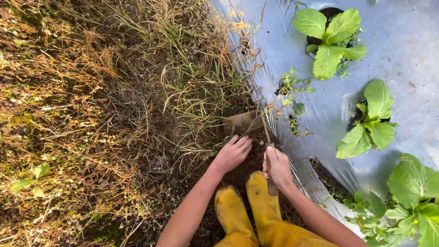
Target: Using a hand hoe to remove weeds from the edge of a plastic-covered vegetable bed.
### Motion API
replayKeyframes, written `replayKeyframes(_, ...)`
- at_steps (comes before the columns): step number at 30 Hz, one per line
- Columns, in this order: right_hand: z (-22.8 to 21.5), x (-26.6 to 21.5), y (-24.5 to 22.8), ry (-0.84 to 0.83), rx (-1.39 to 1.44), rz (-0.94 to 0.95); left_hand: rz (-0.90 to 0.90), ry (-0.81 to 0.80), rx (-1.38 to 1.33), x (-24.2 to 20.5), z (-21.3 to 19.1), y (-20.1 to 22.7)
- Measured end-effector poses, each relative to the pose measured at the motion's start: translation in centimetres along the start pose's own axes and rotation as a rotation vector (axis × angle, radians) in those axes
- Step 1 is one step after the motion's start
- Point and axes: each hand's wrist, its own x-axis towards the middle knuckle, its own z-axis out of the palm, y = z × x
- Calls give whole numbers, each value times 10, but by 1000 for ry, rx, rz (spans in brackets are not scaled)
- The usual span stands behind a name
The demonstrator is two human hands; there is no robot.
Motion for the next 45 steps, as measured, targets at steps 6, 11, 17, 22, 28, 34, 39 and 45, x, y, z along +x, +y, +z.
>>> replayKeyframes(6,-4,10,-7,48,80,-59,-100,-5,-36,1,-10,5)
replayKeyframes(11,-6,8,-1,43,84,-77,-173,-253,32,2,6,7)
replayKeyframes(17,-7,7,8,43,149,-13,-142,-219,-17,-3,-9,-3)
replayKeyframes(22,9,12,13,-5,156,5,-170,-152,9,-27,-18,-9)
replayKeyframes(28,27,17,14,-12,101,4,-279,-115,49,-52,-12,-6)
replayKeyframes(34,25,7,20,46,103,-5,-430,-119,29,-31,-7,1)
replayKeyframes(39,36,0,27,96,185,6,-428,-172,68,-12,12,1)
replayKeyframes(45,35,3,24,98,226,-3,-339,-161,103,-5,50,11)
